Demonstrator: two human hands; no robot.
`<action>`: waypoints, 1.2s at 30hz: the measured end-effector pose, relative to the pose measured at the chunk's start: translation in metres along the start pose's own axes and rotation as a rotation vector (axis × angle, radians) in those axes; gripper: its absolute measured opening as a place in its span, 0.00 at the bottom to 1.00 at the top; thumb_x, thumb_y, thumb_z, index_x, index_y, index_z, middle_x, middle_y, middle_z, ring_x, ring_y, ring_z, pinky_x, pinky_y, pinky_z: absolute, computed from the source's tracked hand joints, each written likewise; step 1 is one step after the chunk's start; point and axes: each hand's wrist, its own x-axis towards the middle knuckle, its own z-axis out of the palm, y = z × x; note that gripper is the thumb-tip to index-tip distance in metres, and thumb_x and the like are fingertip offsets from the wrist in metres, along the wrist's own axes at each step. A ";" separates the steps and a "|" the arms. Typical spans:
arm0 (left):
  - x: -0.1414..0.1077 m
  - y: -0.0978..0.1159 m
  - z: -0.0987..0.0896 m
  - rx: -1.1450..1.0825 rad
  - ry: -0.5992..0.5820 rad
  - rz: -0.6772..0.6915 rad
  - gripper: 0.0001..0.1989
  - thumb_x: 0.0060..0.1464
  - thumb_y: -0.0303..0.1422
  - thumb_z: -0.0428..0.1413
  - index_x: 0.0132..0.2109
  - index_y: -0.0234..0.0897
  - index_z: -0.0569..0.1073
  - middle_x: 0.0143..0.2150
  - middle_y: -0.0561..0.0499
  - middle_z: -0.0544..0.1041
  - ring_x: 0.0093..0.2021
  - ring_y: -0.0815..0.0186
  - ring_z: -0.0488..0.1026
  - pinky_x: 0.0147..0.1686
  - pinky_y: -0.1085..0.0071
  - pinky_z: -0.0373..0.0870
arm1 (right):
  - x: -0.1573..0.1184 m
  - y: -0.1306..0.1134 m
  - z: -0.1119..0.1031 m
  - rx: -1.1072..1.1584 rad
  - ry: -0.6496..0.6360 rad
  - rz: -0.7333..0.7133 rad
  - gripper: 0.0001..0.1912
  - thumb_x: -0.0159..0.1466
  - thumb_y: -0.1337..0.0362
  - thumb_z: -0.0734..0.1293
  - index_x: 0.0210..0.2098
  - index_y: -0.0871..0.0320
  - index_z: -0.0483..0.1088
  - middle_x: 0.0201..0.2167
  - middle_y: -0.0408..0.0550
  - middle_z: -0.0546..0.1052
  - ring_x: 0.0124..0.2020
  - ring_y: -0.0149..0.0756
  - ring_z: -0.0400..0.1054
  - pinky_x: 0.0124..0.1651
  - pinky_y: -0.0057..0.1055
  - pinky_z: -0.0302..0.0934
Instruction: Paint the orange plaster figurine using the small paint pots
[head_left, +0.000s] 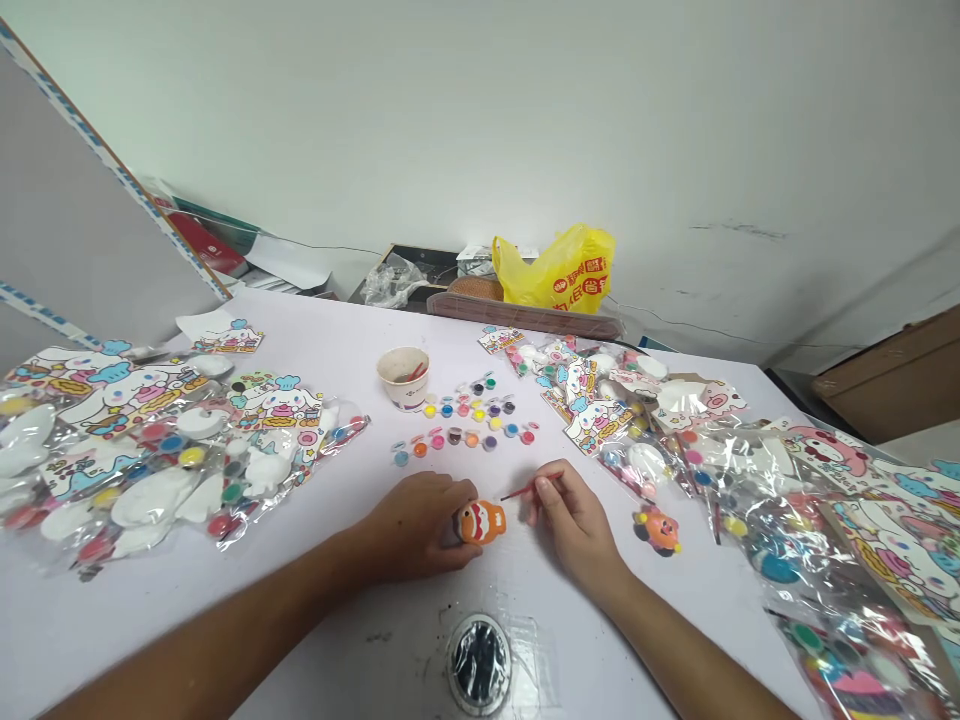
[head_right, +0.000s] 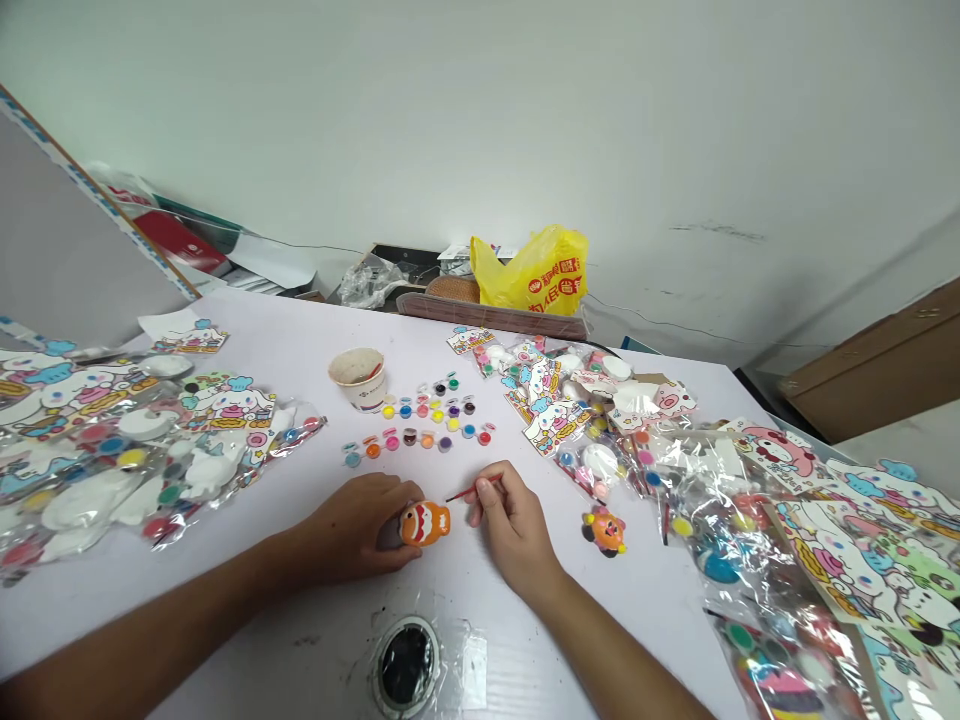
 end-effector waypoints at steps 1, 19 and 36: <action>0.000 0.000 0.000 -0.002 0.002 -0.001 0.15 0.53 0.43 0.60 0.42 0.39 0.68 0.35 0.51 0.71 0.36 0.58 0.69 0.34 0.66 0.58 | 0.000 0.000 0.000 0.018 -0.018 -0.005 0.12 0.72 0.54 0.58 0.36 0.54 0.64 0.25 0.41 0.73 0.26 0.32 0.66 0.33 0.29 0.59; 0.002 0.001 -0.001 -0.067 0.049 -0.038 0.13 0.52 0.41 0.57 0.40 0.40 0.66 0.32 0.53 0.72 0.32 0.60 0.67 0.32 0.68 0.57 | -0.003 -0.003 -0.001 -0.022 -0.112 0.008 0.15 0.72 0.53 0.57 0.33 0.55 0.63 0.25 0.41 0.70 0.27 0.33 0.63 0.33 0.30 0.56; 0.002 0.002 -0.003 -0.115 0.074 -0.043 0.12 0.52 0.42 0.57 0.38 0.40 0.66 0.30 0.53 0.70 0.31 0.61 0.66 0.31 0.68 0.55 | -0.004 -0.006 -0.003 -0.127 -0.087 -0.023 0.15 0.73 0.55 0.56 0.33 0.54 0.62 0.23 0.40 0.68 0.25 0.33 0.61 0.32 0.30 0.54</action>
